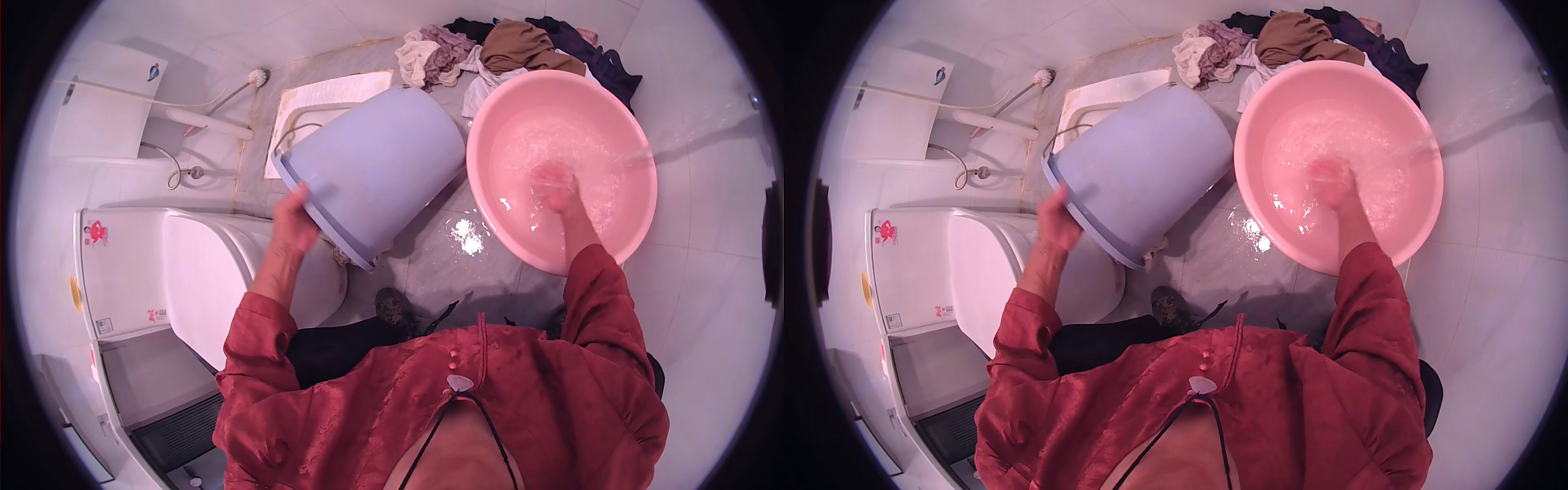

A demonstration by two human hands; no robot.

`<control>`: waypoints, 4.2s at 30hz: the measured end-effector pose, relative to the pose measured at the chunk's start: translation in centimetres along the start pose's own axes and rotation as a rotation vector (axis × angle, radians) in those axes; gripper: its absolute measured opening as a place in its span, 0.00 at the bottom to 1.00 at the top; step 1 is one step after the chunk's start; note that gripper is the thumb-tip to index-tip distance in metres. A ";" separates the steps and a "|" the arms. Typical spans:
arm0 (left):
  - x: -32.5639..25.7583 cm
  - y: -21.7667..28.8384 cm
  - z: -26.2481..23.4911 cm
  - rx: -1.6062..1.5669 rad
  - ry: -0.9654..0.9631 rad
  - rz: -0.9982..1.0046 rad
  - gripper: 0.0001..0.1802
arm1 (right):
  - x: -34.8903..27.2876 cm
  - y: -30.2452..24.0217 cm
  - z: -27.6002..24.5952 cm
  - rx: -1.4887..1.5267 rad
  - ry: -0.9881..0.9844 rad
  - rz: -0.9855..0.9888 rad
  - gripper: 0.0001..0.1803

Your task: The person pours water from a blue bucket into a pink basin, then washes several pieces of clothing by hand. They scrub, rinse, and wring out each item before placing it aside.

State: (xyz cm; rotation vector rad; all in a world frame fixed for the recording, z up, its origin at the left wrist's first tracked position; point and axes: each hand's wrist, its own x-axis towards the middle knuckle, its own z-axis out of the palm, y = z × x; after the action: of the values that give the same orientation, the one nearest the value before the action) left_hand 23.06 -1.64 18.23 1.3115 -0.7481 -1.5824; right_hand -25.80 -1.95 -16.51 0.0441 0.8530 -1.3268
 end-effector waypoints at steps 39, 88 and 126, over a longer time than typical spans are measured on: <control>0.5 -0.6 -0.2 0.169 0.196 0.048 0.26 | -9.1 15.8 37.9 -1.852 -0.386 -1.043 0.45; 1.2 -0.7 0.5 0.425 0.273 0.219 0.28 | -8.1 7.4 31.2 -1.665 -0.223 -1.029 0.27; 0.8 -1.1 -0.6 0.345 0.326 0.187 0.24 | -5.7 8.1 33.0 -1.601 -0.318 -0.762 0.44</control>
State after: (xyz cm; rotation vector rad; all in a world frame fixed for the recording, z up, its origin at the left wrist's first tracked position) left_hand 23.29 -1.89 16.83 1.6460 -0.9323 -1.0864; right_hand -1.81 -10.93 6.48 -1.8205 1.4893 -0.8987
